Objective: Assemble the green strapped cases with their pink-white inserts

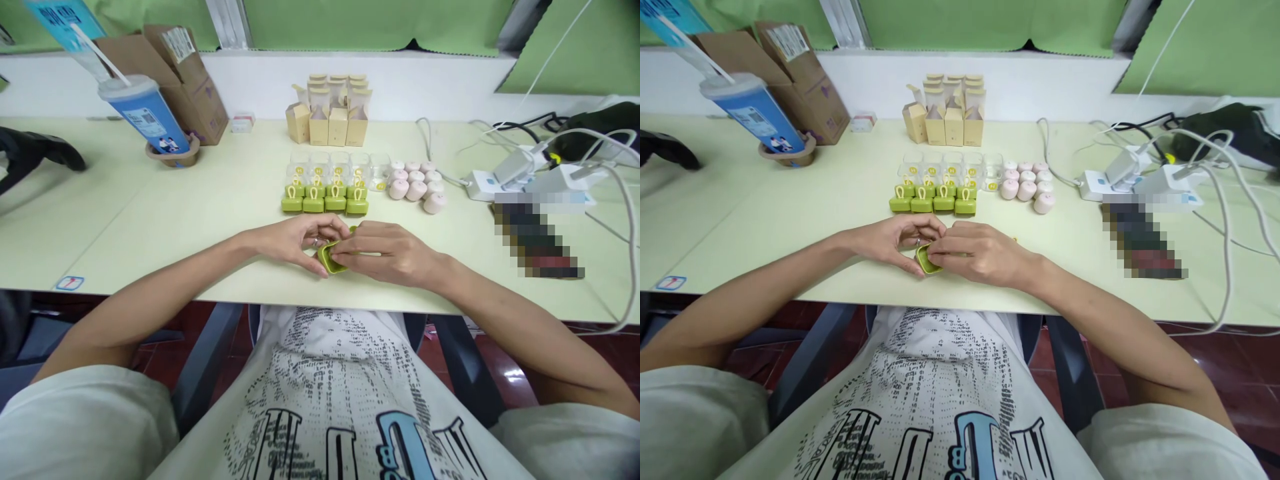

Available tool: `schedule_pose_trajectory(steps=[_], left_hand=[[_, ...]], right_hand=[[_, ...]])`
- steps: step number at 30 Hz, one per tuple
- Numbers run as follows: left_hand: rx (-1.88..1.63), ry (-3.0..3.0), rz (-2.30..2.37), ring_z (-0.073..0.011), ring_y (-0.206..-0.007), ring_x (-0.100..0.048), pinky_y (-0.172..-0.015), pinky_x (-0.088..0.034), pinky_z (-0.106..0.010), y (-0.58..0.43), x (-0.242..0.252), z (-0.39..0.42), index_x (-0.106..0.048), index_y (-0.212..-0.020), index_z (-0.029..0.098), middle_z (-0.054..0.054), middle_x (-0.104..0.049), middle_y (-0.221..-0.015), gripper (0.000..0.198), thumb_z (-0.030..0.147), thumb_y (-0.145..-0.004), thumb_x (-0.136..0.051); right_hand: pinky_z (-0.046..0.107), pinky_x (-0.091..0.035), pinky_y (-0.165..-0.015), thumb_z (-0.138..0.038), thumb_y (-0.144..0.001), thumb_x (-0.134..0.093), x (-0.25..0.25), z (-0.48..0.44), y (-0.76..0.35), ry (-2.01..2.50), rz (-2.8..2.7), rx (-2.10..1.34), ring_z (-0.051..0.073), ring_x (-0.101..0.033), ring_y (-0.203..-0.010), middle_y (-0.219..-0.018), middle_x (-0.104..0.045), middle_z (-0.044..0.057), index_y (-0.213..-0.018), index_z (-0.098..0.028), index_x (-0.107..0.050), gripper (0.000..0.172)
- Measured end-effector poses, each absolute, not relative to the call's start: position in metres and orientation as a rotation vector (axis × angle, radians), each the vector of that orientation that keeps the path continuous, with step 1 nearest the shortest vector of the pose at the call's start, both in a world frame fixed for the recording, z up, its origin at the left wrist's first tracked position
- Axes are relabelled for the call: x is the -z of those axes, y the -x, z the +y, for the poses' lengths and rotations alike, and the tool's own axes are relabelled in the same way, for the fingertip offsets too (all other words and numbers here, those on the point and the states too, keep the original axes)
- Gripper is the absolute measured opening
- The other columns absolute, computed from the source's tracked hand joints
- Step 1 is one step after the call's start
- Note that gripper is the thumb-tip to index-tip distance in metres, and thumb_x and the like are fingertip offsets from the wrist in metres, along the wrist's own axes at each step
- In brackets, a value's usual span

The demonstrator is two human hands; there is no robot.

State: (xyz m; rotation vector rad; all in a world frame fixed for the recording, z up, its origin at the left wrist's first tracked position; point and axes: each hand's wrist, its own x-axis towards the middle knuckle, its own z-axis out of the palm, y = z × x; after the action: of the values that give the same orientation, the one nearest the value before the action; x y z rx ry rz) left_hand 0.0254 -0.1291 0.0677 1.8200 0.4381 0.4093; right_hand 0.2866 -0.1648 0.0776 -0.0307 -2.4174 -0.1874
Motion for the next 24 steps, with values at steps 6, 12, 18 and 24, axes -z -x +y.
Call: schedule_pose_trajectory(steps=[6, 12, 18, 24], left_hand=[[-0.412, -1.745, 0.444, -0.0225, -0.123, -0.077, -0.107, -0.063, -0.036, -0.0268, -0.0648, -0.1275, -0.068, -0.129, 0.025, -0.007, -0.079, -0.123, 0.07, 0.014, -0.068, -0.1], [-0.423, -1.722, 0.461, -0.0241, -0.116, -0.079, -0.101, -0.065, -0.035, -0.0263, -0.0656, -0.1247, -0.07, -0.126, 0.025, -0.006, -0.081, -0.118, 0.07, 0.016, -0.064, -0.103], [-0.403, -1.737, 0.5, -0.0222, -0.114, -0.077, -0.102, -0.061, -0.037, -0.0271, -0.0654, -0.126, -0.068, -0.127, 0.025, -0.004, -0.08, -0.116, 0.07, 0.019, -0.067, -0.103], [-0.376, -1.767, 0.548, -0.0198, -0.1, -0.074, -0.089, -0.058, -0.035, -0.028, -0.0675, -0.1279, -0.066, -0.131, 0.027, -0.004, -0.079, -0.111, 0.075, 0.03, -0.067, -0.105]], right_hand=[[0.036, -0.066, -0.078, -0.01, -0.109, -0.068, -0.0793, -0.1642, -0.2886, -0.007, -2.46, 0.221, 0.02, -0.078, -0.1, -0.109, -0.086, 0.01, -0.103, -0.014, -0.078, 0.012], [0.039, -0.068, -0.083, -0.01, -0.11, -0.064, -0.0807, -0.1656, -0.29, 0.02, -2.519, 0.224, 0.02, -0.075, -0.098, -0.108, -0.083, 0.009, -0.104, -0.014, -0.077, 0.015], [0.04, -0.068, -0.08, -0.012, -0.111, -0.063, -0.0774, -0.1658, -0.2887, 0.025, -2.49, 0.419, 0.021, -0.072, -0.094, -0.102, -0.08, 0.01, -0.105, -0.013, -0.076, 0.014], [0.041, -0.068, -0.084, -0.009, -0.109, -0.065, -0.0759, -0.1691, -0.2897, -0.002, -2.514, 0.517, 0.022, -0.072, -0.098, -0.102, -0.079, 0.01, -0.103, -0.012, -0.077, 0.013]])
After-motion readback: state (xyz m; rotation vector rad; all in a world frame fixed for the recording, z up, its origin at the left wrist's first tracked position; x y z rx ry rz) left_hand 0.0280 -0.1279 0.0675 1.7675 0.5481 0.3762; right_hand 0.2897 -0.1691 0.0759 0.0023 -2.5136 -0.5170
